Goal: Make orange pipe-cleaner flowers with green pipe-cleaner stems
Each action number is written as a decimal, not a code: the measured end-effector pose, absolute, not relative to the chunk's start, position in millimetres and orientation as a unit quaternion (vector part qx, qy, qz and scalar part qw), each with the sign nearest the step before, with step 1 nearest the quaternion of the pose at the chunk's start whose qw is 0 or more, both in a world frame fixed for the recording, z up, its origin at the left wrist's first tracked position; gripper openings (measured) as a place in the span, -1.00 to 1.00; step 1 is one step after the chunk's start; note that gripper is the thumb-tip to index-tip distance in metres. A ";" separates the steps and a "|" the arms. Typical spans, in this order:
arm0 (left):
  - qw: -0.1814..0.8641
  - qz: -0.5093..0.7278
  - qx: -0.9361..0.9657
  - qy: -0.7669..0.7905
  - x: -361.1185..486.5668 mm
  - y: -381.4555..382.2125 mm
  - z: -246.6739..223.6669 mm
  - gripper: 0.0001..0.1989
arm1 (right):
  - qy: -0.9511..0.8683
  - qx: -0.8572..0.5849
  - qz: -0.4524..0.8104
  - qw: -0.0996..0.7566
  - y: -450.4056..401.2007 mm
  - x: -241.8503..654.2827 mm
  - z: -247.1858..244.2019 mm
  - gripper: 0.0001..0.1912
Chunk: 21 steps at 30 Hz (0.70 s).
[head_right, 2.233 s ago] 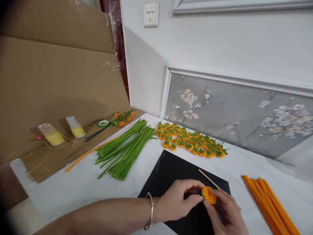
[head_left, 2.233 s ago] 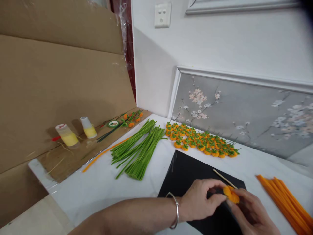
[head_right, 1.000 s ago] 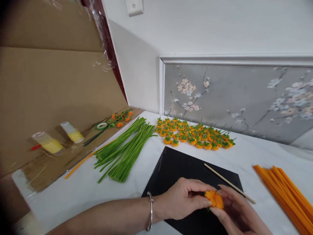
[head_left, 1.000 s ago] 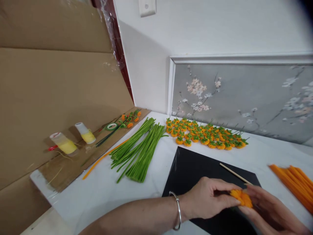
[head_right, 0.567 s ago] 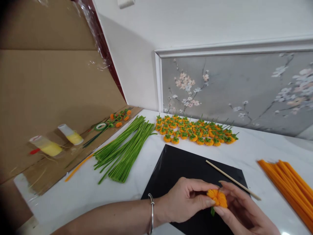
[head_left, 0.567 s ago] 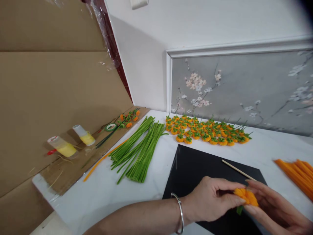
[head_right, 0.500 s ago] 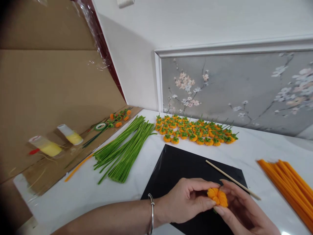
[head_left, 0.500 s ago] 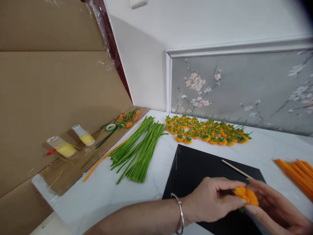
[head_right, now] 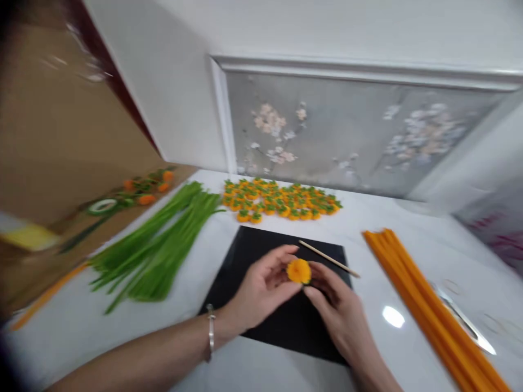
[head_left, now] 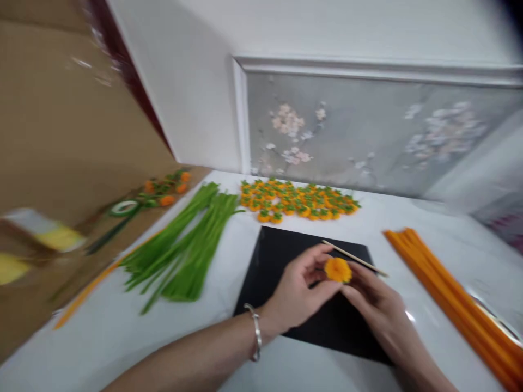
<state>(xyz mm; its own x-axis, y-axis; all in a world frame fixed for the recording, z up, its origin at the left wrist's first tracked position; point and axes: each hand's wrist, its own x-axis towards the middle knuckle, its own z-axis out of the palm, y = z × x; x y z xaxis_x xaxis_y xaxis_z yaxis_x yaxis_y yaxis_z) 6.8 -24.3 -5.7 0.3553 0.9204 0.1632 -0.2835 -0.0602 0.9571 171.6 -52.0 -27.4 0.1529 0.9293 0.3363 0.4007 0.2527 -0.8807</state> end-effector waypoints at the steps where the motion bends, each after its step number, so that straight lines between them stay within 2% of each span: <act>1: 0.617 0.483 0.547 0.294 6.7 -22.3 -4.6 -0.50 | -0.605 -0.550 0.289 0.499 -49.8 168.9 -21.6 -0.68; 4: 0.616 0.468 0.574 0.269 6.9 -18.1 -2.1 -0.50 | -0.609 -0.546 0.336 0.467 -45.4 167.5 -14.7 -0.78; 15: 0.574 0.448 0.625 0.282 8.0 -20.1 0.1 -0.43 | -0.601 -0.552 0.334 0.472 -46.0 168.7 -13.0 -0.78; 21: 0.535 0.433 0.646 0.330 7.9 -20.8 -1.0 -0.56 | -0.624 -0.570 0.278 0.456 -47.6 168.5 -16.1 -0.77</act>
